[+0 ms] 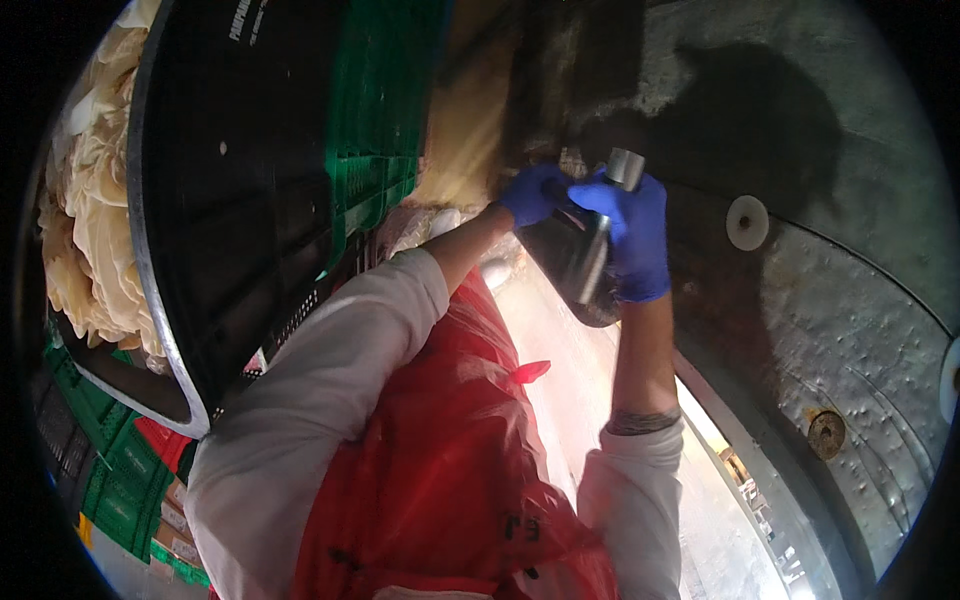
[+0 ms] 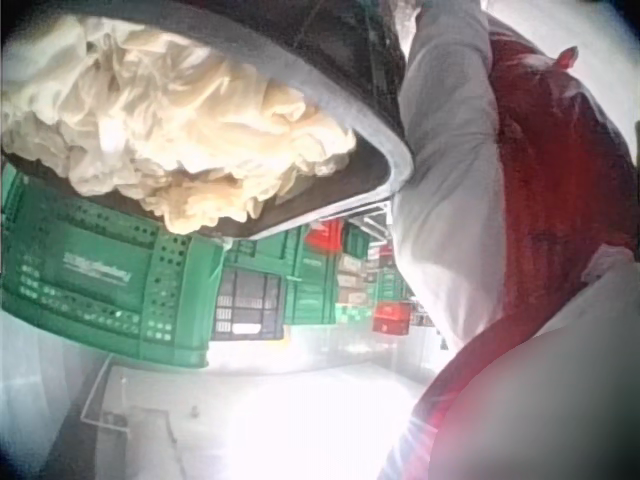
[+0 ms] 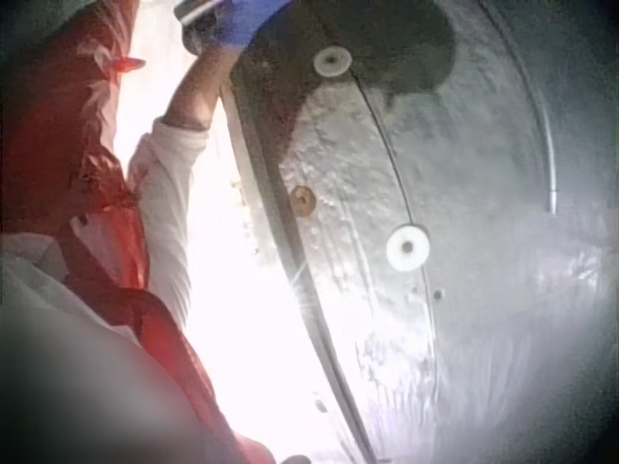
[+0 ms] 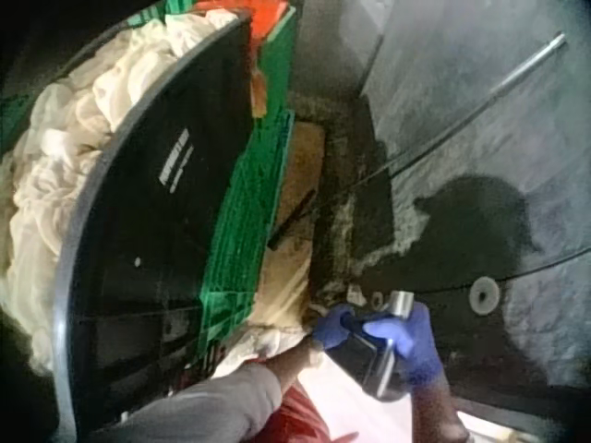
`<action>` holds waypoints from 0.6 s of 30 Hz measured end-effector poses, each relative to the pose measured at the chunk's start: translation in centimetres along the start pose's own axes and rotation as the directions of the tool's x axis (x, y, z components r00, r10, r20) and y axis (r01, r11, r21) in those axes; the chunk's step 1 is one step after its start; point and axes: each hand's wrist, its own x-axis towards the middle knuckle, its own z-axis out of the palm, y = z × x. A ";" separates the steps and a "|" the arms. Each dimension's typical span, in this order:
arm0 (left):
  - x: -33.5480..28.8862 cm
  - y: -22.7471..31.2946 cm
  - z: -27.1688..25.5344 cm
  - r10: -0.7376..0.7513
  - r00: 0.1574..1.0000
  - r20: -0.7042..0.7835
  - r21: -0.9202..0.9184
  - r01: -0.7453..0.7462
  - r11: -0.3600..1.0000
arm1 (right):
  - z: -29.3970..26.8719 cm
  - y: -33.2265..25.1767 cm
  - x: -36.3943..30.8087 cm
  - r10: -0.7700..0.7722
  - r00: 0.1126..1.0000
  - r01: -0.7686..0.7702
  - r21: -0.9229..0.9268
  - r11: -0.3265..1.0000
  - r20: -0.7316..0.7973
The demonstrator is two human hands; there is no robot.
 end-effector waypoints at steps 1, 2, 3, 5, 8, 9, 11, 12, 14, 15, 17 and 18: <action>0.2 0.4 0.3 0.011 1.000 -0.023 0.099 -0.008 0.995 | -0.8 -0.6 0.4 0.075 0.997 -0.075 -0.012 0.997 0.006; -0.1 1.0 1.0 0.042 0.998 -0.049 0.094 -0.037 0.995 | -1.1 -1.3 0.0 0.085 0.996 -0.085 0.010 0.996 -0.016; 0.6 1.8 1.2 0.079 0.994 -0.081 0.102 -0.070 0.992 | -1.6 -2.0 -0.1 0.086 0.996 -0.085 0.039 0.996 -0.030; -0.5 3.9 1.7 0.077 0.993 -0.095 0.091 -0.068 0.994 | -1.8 -4.5 -1.3 0.076 0.997 -0.076 0.041 0.996 -0.002; -0.5 6.8 1.1 0.053 0.996 -0.078 0.059 -0.048 0.997 | -1.9 -6.3 -2.0 0.091 0.996 -0.090 0.075 0.993 -0.005; -0.5 6.5 1.2 0.057 0.996 -0.067 0.022 -0.056 0.998 | -2.2 -5.5 -1.7 0.100 0.995 -0.100 0.100 0.990 0.013; -0.3 3.9 1.5 0.032 0.999 -0.029 0.013 -0.031 0.999 | -1.8 -0.4 -0.5 0.105 0.994 -0.103 0.122 0.987 -0.011; -0.4 1.2 1.5 -0.002 1.000 -0.012 0.036 0.003 0.999 | -1.3 0.7 -0.1 0.106 0.994 -0.104 0.129 0.986 -0.012; 0.2 -0.4 1.6 0.008 0.995 -0.096 0.065 -0.001 0.998 | -1.8 0.7 0.6 0.100 0.995 -0.102 0.125 0.987 0.023; -1.1 -0.1 2.7 0.038 0.983 -0.178 0.054 -0.029 0.998 | -2.0 0.7 -0.1 0.116 0.993 -0.119 0.117 0.986 0.030; -1.4 1.1 2.6 0.110 0.966 -0.236 0.076 -0.094 0.993 | -2.2 -0.6 -0.9 0.086 0.990 -0.096 0.093 0.991 0.108; -2.5 2.9 2.1 0.116 0.977 -0.177 0.075 -0.104 0.992 | -2.2 -1.3 -2.2 0.101 0.987 -0.112 0.086 0.990 0.125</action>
